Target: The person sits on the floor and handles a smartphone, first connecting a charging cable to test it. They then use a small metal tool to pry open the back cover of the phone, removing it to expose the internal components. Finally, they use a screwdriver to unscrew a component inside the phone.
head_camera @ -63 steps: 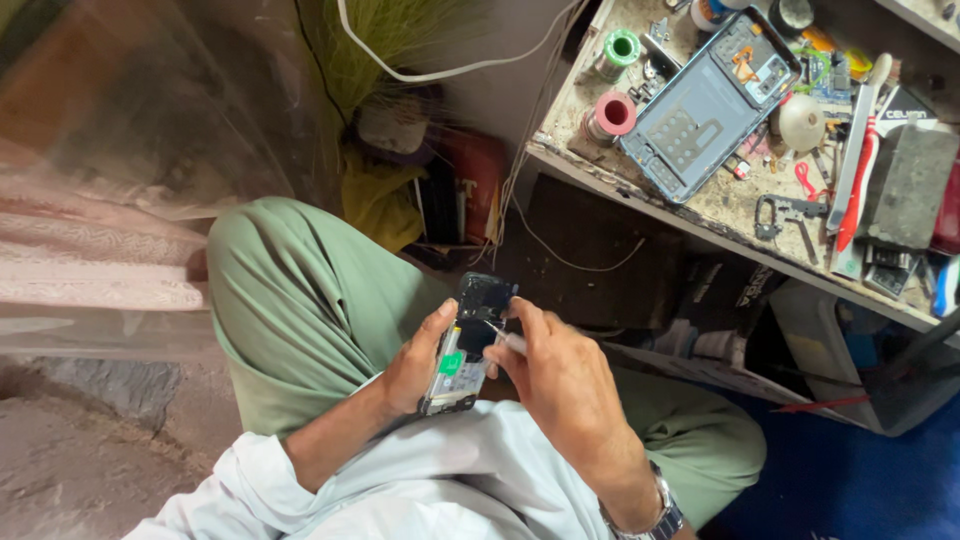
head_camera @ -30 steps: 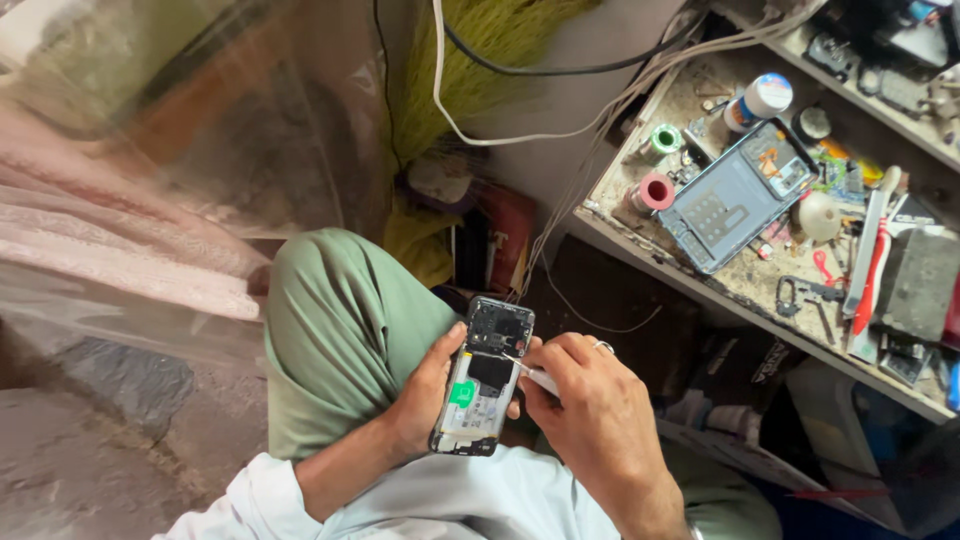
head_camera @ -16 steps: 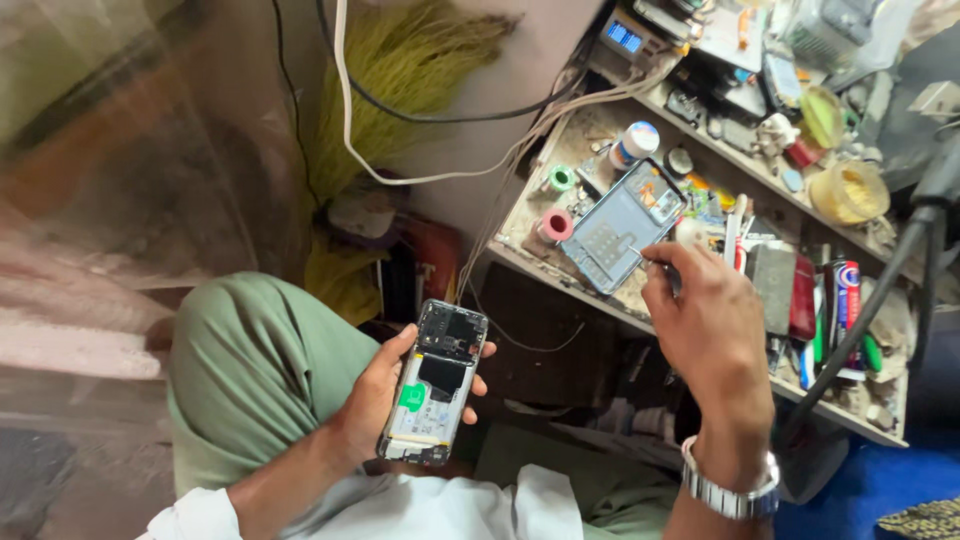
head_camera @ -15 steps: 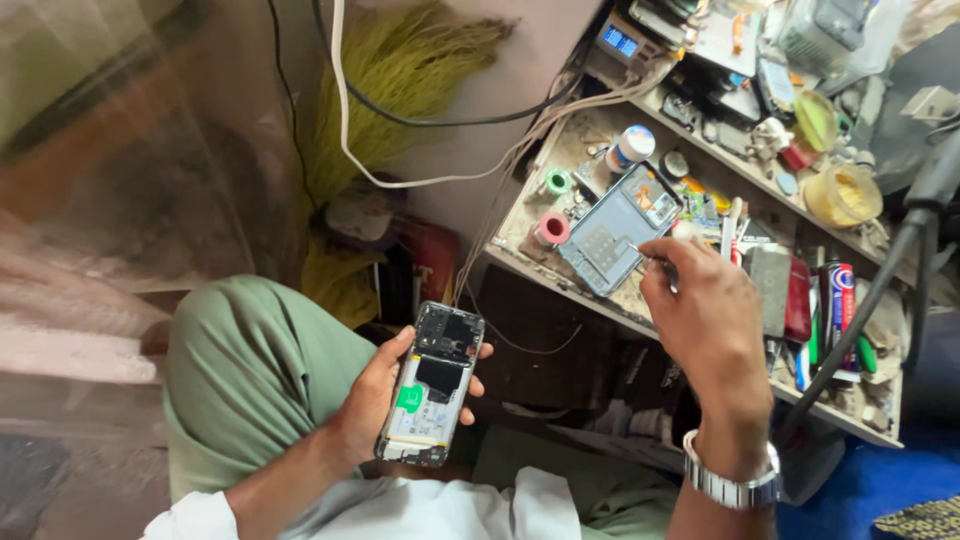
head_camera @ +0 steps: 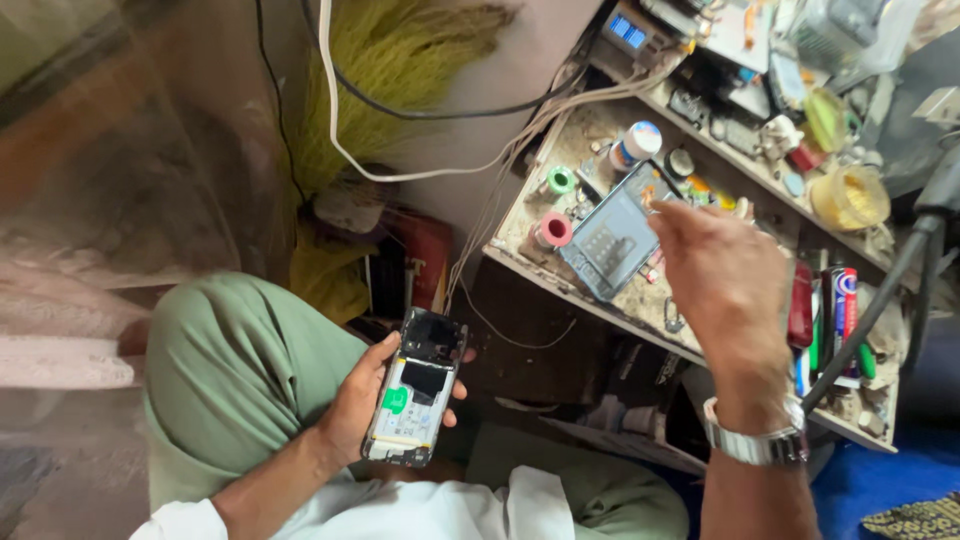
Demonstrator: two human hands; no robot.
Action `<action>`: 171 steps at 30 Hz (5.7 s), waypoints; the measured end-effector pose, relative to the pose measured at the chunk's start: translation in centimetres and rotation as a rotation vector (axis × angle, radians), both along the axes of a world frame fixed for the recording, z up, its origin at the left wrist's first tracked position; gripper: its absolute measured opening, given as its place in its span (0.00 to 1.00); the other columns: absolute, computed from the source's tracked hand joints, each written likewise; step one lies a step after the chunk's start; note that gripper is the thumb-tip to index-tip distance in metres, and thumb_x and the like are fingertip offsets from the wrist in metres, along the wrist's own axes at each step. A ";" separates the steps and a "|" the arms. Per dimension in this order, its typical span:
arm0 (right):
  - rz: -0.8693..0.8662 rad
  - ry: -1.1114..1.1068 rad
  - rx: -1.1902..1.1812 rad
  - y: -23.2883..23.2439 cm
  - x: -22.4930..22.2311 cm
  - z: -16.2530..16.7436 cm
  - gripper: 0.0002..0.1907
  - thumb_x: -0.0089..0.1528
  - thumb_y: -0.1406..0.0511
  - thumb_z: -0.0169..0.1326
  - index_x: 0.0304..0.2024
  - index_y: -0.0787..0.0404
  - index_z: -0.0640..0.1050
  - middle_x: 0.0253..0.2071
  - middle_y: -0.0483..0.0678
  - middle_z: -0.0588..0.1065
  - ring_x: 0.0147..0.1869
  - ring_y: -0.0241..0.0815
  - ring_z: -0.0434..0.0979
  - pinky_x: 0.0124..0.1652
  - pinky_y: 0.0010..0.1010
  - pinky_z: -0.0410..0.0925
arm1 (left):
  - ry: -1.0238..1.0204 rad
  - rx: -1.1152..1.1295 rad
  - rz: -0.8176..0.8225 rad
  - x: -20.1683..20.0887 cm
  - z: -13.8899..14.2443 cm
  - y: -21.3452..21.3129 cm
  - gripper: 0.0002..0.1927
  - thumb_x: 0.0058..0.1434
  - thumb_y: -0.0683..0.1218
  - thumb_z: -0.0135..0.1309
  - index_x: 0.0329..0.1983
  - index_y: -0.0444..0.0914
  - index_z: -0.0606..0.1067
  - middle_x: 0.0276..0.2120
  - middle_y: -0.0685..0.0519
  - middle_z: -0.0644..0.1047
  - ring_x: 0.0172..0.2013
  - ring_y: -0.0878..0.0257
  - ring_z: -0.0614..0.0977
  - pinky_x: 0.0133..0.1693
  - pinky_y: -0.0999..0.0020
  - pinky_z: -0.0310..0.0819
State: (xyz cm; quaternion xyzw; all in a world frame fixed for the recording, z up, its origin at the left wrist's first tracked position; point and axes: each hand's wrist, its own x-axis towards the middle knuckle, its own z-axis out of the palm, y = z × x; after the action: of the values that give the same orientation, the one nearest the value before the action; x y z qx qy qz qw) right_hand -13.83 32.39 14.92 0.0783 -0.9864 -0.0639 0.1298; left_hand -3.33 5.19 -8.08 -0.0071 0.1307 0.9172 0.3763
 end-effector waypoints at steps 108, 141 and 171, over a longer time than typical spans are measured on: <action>0.219 -0.289 -0.507 -7.0 13.4 -12.4 0.11 0.51 0.67 0.64 0.37 0.58 0.82 0.35 0.48 0.77 0.41 0.51 0.78 0.39 0.40 0.71 | 0.148 -0.241 0.007 3.1 -1.6 0.9 0.39 0.73 0.66 0.28 0.73 0.35 0.63 0.45 0.49 0.79 0.40 0.62 0.82 0.36 0.70 0.79; -0.046 0.043 0.007 0.6 0.3 -1.0 0.10 0.70 0.55 0.57 0.50 0.45 0.85 0.42 0.49 0.82 0.40 0.54 0.81 0.39 0.45 0.72 | 0.054 -0.049 -0.037 1.9 -0.6 0.6 0.40 0.72 0.66 0.29 0.74 0.34 0.61 0.44 0.42 0.80 0.40 0.55 0.85 0.35 0.65 0.83; 0.040 -0.302 -1.002 -10.2 12.8 -10.9 0.12 0.59 0.68 0.64 0.45 0.64 0.84 0.29 0.47 0.80 0.25 0.32 0.81 0.24 0.22 0.71 | -0.041 -0.116 -0.081 3.8 -3.1 0.8 0.31 0.71 0.64 0.35 0.72 0.47 0.63 0.44 0.49 0.80 0.39 0.58 0.84 0.37 0.65 0.82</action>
State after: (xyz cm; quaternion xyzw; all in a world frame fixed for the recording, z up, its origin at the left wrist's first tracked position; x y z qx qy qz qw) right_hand -0.99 22.15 4.05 0.0339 -0.9020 0.4303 0.0088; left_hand 0.44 5.96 -11.23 -0.0424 0.1758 0.8918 0.4147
